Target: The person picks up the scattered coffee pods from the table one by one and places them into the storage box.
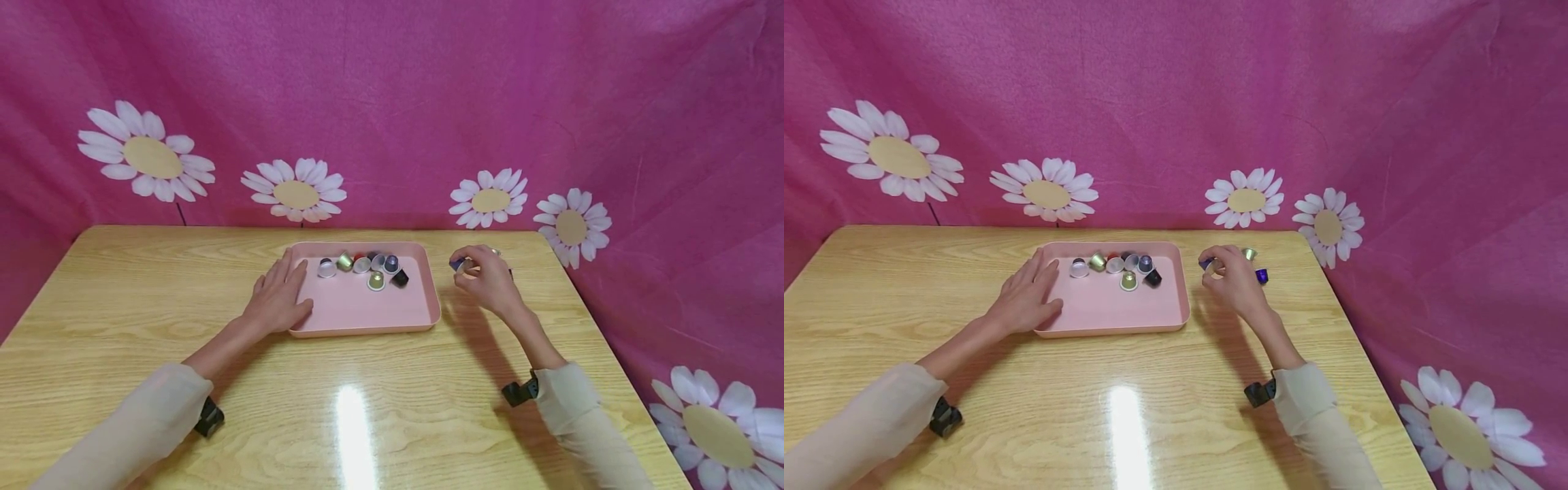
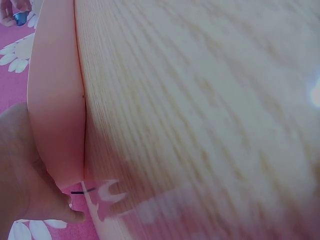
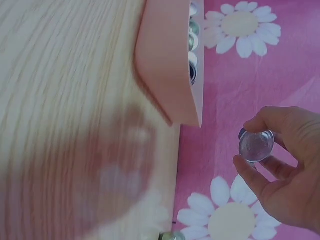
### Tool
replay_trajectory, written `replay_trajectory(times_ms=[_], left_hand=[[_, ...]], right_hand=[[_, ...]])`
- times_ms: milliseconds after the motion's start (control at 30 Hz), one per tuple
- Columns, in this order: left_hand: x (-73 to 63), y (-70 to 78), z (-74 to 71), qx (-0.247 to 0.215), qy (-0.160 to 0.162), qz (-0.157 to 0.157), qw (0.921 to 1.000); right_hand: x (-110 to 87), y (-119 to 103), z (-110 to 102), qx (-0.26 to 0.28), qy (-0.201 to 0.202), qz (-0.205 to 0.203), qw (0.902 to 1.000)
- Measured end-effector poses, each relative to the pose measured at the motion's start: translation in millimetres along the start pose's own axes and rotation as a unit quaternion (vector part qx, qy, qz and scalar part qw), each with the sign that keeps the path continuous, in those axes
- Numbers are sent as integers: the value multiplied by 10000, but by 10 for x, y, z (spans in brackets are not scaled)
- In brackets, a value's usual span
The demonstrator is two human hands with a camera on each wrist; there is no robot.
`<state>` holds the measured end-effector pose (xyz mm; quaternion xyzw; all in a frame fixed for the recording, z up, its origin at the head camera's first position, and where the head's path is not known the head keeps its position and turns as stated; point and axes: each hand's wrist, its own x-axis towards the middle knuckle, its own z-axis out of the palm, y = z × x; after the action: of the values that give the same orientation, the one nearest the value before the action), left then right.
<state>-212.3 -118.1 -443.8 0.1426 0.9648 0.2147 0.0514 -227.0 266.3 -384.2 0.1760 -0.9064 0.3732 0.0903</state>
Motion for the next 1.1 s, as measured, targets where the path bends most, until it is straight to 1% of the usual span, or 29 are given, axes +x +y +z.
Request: replay_trajectory(times_ms=[167,333,700,867,1000,1100], left_hand=[[-1,0,-4,-19,-8,-17,10000],[4,-8,3,-35,21,-18,10000],[-1,-9,0,14,45,-56,10000],[-6,2,-2,55,40,-100,9999],[1,6,-5,74,61,-128,9999],[10,-1,2,78,77,-123,9999]], right_hand=[[41,-117,69,44,-161,33,9999],[90,-239,154,-5,-245,-48,9997],[212,-487,433,77,-472,-204,9986],[262,-556,584,12,-539,-460,9975],[296,-586,710,82,-578,-671,9960],[332,-591,811,143,-552,-1029,9931]])
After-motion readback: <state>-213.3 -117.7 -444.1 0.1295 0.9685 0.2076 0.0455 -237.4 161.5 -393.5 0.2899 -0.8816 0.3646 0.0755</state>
